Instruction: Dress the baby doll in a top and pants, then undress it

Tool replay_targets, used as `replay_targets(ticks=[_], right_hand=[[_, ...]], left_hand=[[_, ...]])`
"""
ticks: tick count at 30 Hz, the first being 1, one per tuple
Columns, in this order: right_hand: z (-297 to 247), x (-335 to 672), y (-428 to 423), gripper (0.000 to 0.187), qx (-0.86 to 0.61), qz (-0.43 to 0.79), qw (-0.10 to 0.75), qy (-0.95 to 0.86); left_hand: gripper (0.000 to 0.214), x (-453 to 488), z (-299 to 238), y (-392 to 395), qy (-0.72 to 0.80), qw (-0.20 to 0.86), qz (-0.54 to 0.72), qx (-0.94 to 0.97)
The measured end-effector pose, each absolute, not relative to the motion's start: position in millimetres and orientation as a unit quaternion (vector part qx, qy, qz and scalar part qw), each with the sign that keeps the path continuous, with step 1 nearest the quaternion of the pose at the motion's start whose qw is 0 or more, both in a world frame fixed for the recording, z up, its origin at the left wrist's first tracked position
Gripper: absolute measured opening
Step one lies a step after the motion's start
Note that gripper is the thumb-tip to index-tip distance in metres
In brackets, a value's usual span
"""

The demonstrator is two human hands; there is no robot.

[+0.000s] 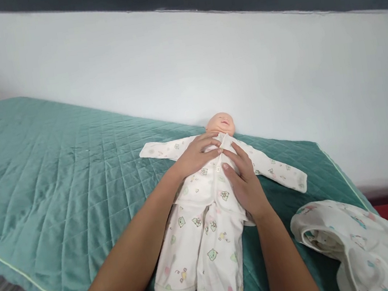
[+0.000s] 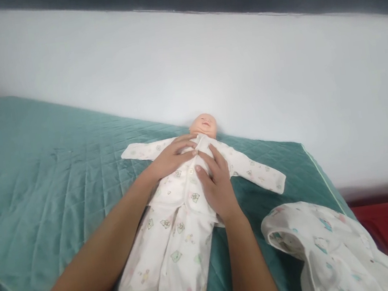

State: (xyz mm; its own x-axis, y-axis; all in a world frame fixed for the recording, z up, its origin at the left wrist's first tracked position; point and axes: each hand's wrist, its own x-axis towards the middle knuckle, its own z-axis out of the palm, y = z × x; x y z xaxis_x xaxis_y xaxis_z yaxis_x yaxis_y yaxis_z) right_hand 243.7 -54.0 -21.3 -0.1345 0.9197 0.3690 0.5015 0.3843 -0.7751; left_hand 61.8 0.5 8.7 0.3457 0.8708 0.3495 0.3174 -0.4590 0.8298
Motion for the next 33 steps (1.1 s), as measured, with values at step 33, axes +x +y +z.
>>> replay_targets(ticks=[33], right_hand=[[-19, 230, -68, 0.016, -0.492, 0.265, 0.556, -0.615]], left_hand=[[0.02, 52, -2, -44, 0.399, 0.302, 0.447, 0.741]])
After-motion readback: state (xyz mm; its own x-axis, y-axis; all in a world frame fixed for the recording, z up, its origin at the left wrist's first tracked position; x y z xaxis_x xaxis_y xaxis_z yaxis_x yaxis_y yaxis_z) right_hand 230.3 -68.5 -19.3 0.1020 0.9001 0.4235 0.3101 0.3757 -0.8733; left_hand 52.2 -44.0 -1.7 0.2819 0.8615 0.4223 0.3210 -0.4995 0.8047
